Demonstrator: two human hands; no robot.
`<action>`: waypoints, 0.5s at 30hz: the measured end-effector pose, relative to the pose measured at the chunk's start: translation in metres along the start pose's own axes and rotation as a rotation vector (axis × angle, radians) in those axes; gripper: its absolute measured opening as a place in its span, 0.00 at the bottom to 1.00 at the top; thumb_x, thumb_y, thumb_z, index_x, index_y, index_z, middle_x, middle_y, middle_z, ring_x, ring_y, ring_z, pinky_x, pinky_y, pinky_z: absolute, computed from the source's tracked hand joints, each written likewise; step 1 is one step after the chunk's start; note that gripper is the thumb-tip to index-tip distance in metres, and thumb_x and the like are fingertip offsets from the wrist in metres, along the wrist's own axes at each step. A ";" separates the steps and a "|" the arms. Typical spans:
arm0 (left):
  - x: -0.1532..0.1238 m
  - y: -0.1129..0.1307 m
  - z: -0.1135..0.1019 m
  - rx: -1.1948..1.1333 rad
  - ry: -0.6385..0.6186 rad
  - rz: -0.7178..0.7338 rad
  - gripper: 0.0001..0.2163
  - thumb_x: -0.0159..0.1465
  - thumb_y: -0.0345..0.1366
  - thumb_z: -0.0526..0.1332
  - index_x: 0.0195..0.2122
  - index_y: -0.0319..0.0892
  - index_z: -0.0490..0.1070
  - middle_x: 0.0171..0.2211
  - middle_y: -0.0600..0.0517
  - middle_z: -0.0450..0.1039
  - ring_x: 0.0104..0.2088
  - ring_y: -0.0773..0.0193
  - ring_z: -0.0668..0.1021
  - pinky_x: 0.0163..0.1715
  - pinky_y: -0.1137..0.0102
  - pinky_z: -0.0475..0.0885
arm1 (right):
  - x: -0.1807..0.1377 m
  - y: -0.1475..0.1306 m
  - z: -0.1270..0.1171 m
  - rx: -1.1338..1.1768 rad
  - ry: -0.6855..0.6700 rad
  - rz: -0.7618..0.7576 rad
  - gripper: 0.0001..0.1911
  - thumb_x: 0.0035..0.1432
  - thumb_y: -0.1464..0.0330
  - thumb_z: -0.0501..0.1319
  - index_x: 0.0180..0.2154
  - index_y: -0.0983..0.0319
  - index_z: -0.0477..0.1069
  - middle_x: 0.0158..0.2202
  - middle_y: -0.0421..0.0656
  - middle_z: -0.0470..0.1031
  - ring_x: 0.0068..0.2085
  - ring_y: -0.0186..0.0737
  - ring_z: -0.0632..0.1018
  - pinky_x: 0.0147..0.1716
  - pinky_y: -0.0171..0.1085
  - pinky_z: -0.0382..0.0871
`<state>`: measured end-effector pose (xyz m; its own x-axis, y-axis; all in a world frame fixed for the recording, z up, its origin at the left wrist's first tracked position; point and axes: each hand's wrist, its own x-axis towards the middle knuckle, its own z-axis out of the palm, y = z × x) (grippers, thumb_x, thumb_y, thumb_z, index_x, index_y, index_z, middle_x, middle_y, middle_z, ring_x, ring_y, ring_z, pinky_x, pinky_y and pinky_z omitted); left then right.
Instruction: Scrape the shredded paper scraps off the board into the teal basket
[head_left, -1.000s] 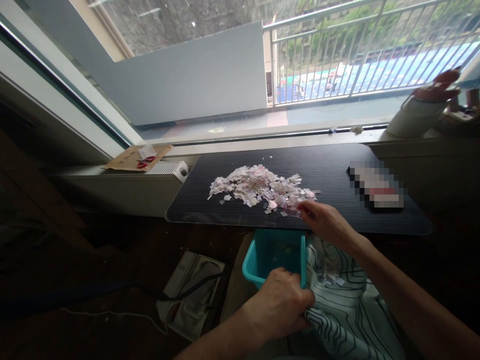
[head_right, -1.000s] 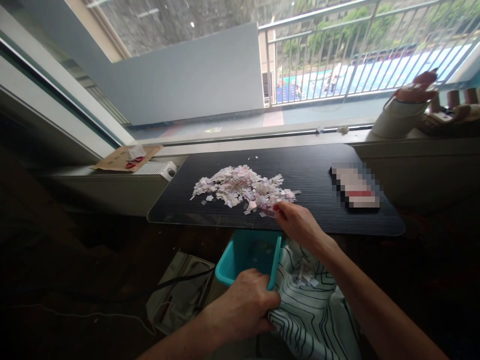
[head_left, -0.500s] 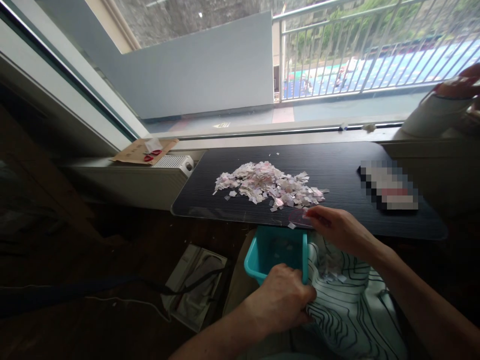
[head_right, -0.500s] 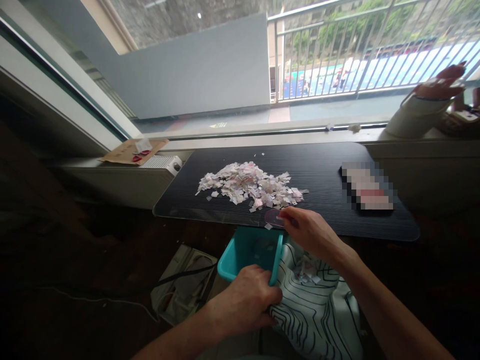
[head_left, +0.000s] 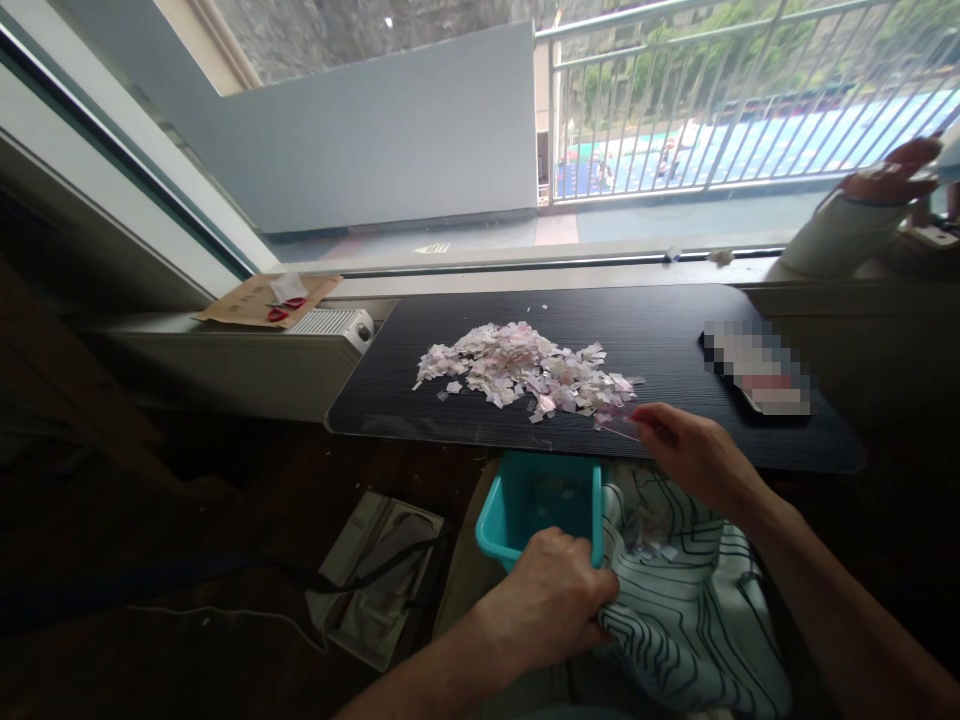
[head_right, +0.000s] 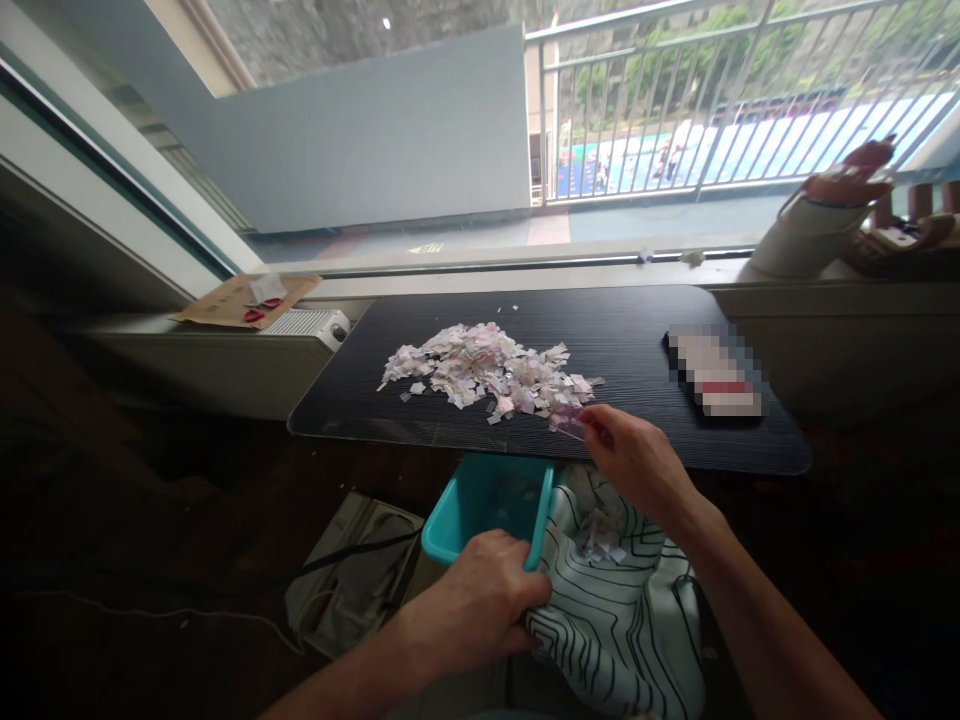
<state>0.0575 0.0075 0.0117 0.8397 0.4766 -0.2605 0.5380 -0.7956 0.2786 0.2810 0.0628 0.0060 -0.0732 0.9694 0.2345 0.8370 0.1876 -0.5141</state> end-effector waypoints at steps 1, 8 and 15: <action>0.000 0.000 0.000 -0.005 0.004 -0.002 0.12 0.58 0.46 0.64 0.32 0.42 0.71 0.30 0.49 0.70 0.32 0.56 0.74 0.33 0.66 0.68 | 0.000 0.004 -0.001 -0.029 0.020 0.016 0.10 0.59 0.66 0.54 0.39 0.60 0.72 0.29 0.42 0.77 0.28 0.37 0.76 0.27 0.33 0.65; 0.001 0.001 0.002 -0.011 0.013 -0.009 0.13 0.57 0.47 0.64 0.31 0.43 0.70 0.29 0.50 0.70 0.32 0.56 0.74 0.33 0.66 0.67 | 0.011 0.002 0.011 -0.020 -0.017 -0.019 0.11 0.60 0.65 0.52 0.39 0.60 0.72 0.31 0.42 0.78 0.29 0.37 0.76 0.27 0.33 0.64; -0.003 -0.001 0.005 -0.019 0.021 -0.035 0.12 0.57 0.47 0.65 0.31 0.43 0.71 0.28 0.51 0.70 0.31 0.57 0.74 0.33 0.67 0.67 | 0.027 0.004 0.008 -0.061 0.050 0.000 0.12 0.58 0.67 0.53 0.39 0.60 0.73 0.31 0.43 0.78 0.28 0.38 0.76 0.27 0.33 0.63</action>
<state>0.0539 0.0053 0.0073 0.8215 0.5120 -0.2512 0.5683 -0.7711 0.2870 0.2783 0.0907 0.0034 -0.0470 0.9600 0.2760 0.8684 0.1758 -0.4636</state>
